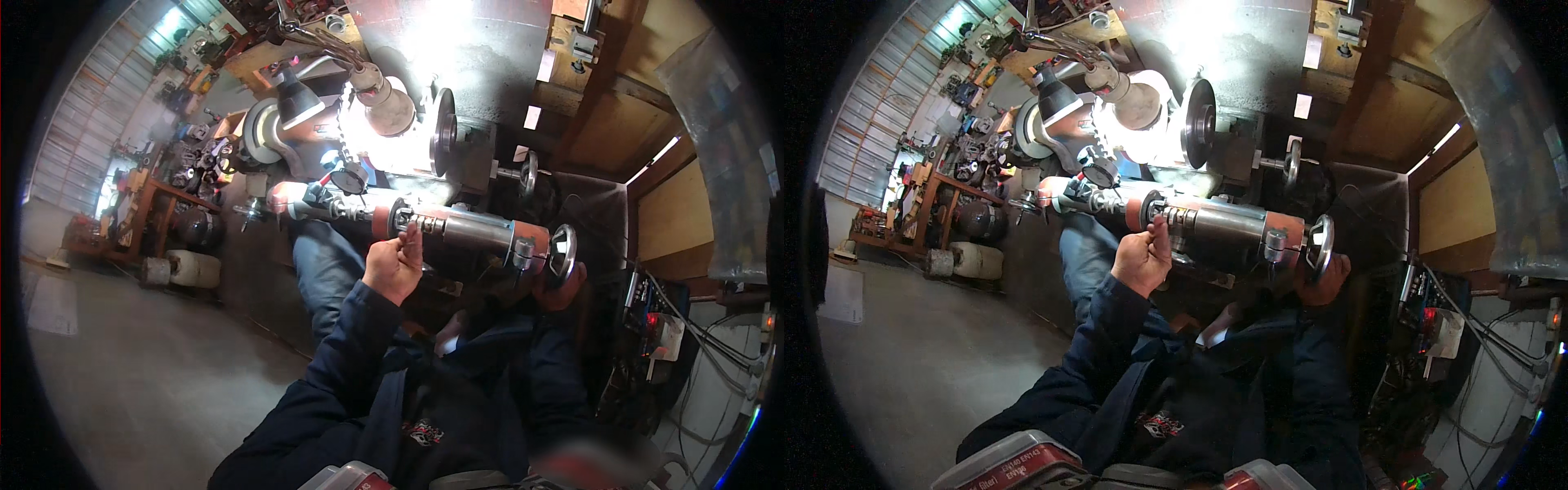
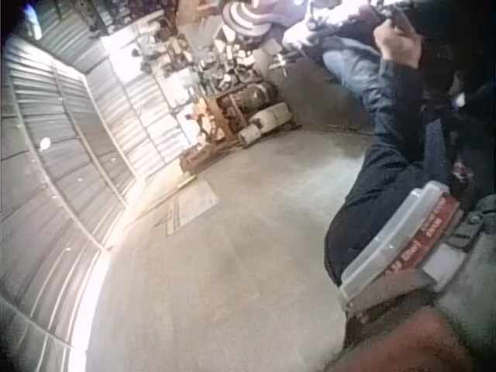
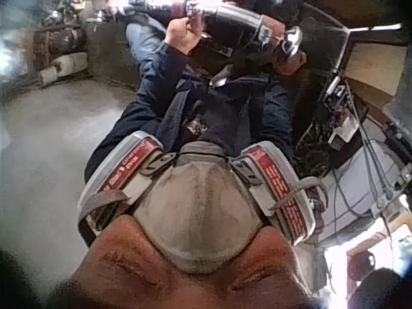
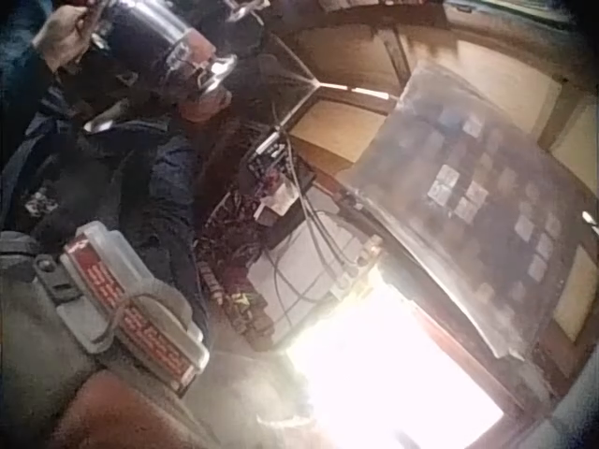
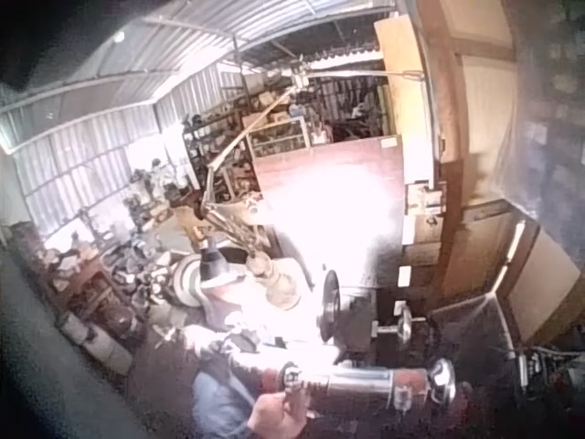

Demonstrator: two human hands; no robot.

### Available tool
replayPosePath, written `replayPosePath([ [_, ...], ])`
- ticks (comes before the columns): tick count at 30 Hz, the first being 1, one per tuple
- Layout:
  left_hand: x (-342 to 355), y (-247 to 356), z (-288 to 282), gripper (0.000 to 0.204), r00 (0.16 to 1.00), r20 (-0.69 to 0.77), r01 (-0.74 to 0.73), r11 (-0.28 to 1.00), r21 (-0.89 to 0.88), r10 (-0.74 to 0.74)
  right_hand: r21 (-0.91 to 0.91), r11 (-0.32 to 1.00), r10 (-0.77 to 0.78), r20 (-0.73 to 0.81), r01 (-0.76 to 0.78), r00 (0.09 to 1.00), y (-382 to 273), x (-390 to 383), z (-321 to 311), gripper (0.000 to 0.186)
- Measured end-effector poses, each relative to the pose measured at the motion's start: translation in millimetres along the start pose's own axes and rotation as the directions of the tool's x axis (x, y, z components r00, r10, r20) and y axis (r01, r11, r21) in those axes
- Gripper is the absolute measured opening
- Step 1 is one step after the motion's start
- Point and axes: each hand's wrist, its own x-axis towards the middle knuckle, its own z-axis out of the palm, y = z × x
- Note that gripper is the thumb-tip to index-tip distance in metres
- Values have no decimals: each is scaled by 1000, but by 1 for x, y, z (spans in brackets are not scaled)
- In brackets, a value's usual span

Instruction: Grinding a motorcycle engine valve using a precision grinding machine.

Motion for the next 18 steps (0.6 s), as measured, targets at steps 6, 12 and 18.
replayPosePath([
  [6,5,26,-30,18,854,249,493,864,-106,-457,21,1000,2,13,-2,1000,5,-1,1,25],
  [12,10,8,-42,16,617,624,641,766,-45,-479,11,999,35,40,-36,999,13,-6,-1,31],
  [18,-4,7,-54,22,523,509,347,716,606,-684,177,920,332,120,-349,936,20,-9,-5,46],
])
